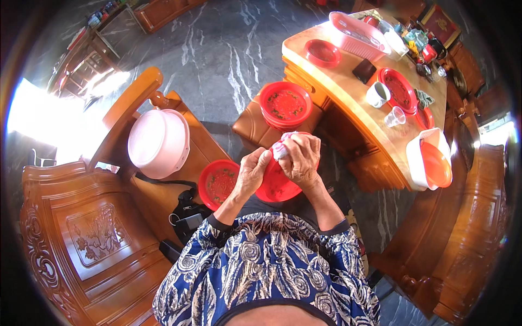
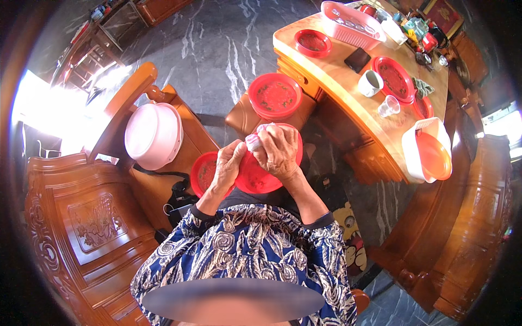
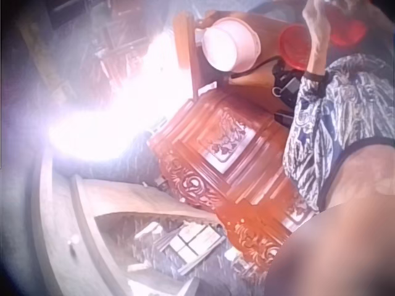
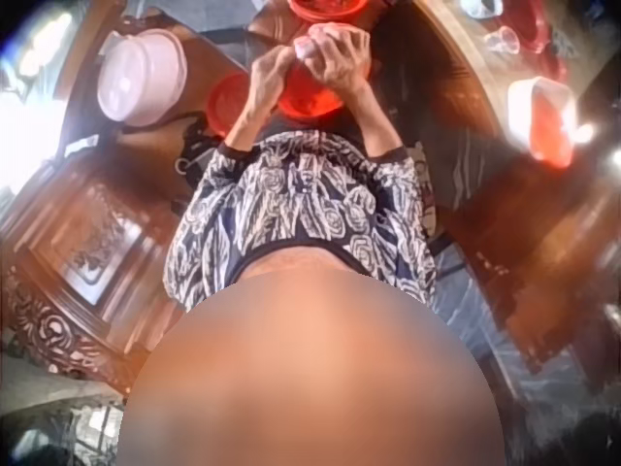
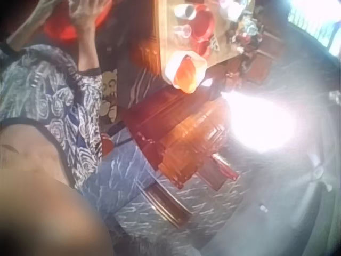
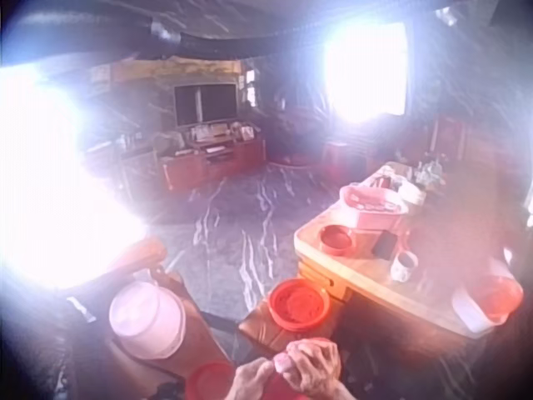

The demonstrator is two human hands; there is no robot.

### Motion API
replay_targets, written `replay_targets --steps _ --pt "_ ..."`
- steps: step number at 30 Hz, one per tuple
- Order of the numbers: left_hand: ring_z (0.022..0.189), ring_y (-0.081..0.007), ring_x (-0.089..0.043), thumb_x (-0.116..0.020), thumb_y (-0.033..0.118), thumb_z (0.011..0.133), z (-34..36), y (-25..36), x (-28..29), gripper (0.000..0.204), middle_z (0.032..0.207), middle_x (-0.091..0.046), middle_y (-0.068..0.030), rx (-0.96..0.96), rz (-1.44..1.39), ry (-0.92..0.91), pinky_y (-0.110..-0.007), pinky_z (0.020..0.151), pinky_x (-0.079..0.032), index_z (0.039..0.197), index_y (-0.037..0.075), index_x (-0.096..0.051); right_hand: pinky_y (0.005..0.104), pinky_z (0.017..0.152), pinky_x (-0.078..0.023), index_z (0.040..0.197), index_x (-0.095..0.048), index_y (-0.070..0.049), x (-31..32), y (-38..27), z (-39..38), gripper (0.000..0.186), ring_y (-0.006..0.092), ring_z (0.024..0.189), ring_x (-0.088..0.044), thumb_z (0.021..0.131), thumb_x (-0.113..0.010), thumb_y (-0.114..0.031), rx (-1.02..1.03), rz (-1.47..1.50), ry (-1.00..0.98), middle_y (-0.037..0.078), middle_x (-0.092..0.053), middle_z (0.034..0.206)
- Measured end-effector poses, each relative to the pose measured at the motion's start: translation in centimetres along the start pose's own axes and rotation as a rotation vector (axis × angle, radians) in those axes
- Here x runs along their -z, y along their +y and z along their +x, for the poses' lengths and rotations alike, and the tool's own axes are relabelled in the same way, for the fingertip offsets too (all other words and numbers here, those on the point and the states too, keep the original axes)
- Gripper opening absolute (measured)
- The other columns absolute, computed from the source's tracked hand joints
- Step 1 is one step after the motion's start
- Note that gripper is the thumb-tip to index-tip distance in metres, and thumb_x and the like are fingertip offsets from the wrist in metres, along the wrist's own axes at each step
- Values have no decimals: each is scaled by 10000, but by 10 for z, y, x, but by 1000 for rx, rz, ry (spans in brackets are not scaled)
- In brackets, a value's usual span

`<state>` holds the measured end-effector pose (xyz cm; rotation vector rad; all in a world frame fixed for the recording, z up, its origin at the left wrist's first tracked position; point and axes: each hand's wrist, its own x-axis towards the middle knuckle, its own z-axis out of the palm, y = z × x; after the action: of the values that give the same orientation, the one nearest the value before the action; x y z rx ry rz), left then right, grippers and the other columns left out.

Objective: The person wipes the surface of several red plastic plates with a white cloth while seated. They handle the plates one at a time, wiping both sides and edges, then place them on a nearby stool.

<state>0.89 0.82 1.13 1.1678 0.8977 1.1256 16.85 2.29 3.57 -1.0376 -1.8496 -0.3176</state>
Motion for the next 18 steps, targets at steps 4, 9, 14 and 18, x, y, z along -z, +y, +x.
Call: replay_targets --steps 4,9,14,18 --pt "632 -69 -375 -485 286 981 -9 25 -8 332 629 -448 6 -129 272 29 -244 557 -373 782 20 -495 394 788 -426 926 -585 -46 8 -5 14 234 283 829 -548 734 -623 -175 -14 50 126 102 -580 920" --pt "627 -73 -364 -467 247 989 -17 15 -13 312 636 -428 2 -167 264 83 -247 551 -363 777 19 -482 391 778 -428 919 -578 -33 0 9 3 240 305 832 -546 701 -571 -132 -155 104 146 123 -586 917" --pt "622 -67 -356 -453 226 993 -27 21 -19 286 641 -421 12 -157 281 96 -246 546 -349 788 28 -483 401 685 -405 876 -548 16 -14 32 -34 158 332 770 -498 850 -452 -107 -601 208 199 162 -524 808" --pt "620 -60 -373 -436 238 999 -30 15 -18 294 648 -428 17 -150 234 87 -245 554 -354 794 32 -484 378 651 -399 816 -524 4 -24 38 -73 272 295 711 -492 943 -410 -208 -917 237 207 151 -501 751"
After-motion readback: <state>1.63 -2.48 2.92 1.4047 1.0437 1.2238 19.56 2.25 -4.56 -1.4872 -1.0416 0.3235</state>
